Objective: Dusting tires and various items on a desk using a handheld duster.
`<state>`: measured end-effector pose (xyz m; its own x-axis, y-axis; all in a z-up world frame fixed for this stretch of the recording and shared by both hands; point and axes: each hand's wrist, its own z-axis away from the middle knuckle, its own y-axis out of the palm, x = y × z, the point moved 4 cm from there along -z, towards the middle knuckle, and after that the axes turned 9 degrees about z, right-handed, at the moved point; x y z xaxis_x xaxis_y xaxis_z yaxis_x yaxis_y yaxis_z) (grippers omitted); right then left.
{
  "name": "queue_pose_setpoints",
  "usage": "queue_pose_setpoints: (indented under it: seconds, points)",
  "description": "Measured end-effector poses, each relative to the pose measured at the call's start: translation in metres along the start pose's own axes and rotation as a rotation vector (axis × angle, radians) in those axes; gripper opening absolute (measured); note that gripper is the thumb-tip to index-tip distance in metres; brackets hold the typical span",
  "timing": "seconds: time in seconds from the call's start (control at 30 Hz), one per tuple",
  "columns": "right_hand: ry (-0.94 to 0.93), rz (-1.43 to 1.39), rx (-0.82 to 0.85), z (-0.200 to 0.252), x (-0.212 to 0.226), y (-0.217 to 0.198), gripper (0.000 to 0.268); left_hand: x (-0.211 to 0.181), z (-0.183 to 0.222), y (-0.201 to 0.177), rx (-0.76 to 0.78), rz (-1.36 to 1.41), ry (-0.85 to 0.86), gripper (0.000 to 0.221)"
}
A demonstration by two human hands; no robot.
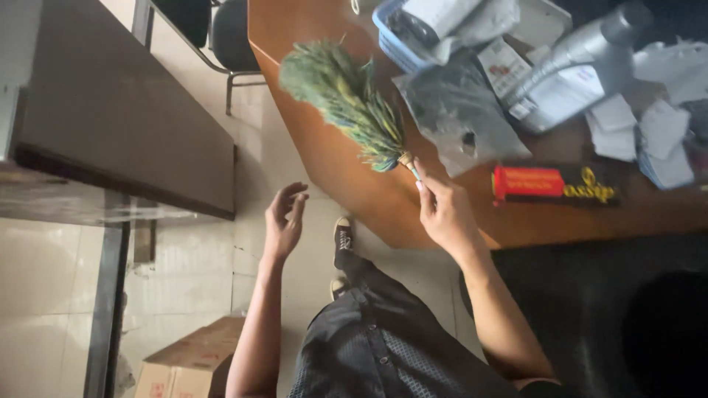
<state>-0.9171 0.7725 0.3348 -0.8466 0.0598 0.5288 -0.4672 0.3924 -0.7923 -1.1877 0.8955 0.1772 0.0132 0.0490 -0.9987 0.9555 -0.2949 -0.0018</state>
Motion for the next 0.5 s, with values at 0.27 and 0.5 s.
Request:
queue_pose_setpoints:
  seconds: [0.27,0.5]
  points:
    - [0.037,-0.079,0.030,-0.064,0.007,0.050,0.034,-0.050,-0.137,-0.011,0.064,-0.172,0.154,0.025]
    - [0.106,-0.105,0.095,-0.104,0.006,0.061,0.038,-0.096,-0.246,-0.007,-0.019,-0.295,0.362,0.026]
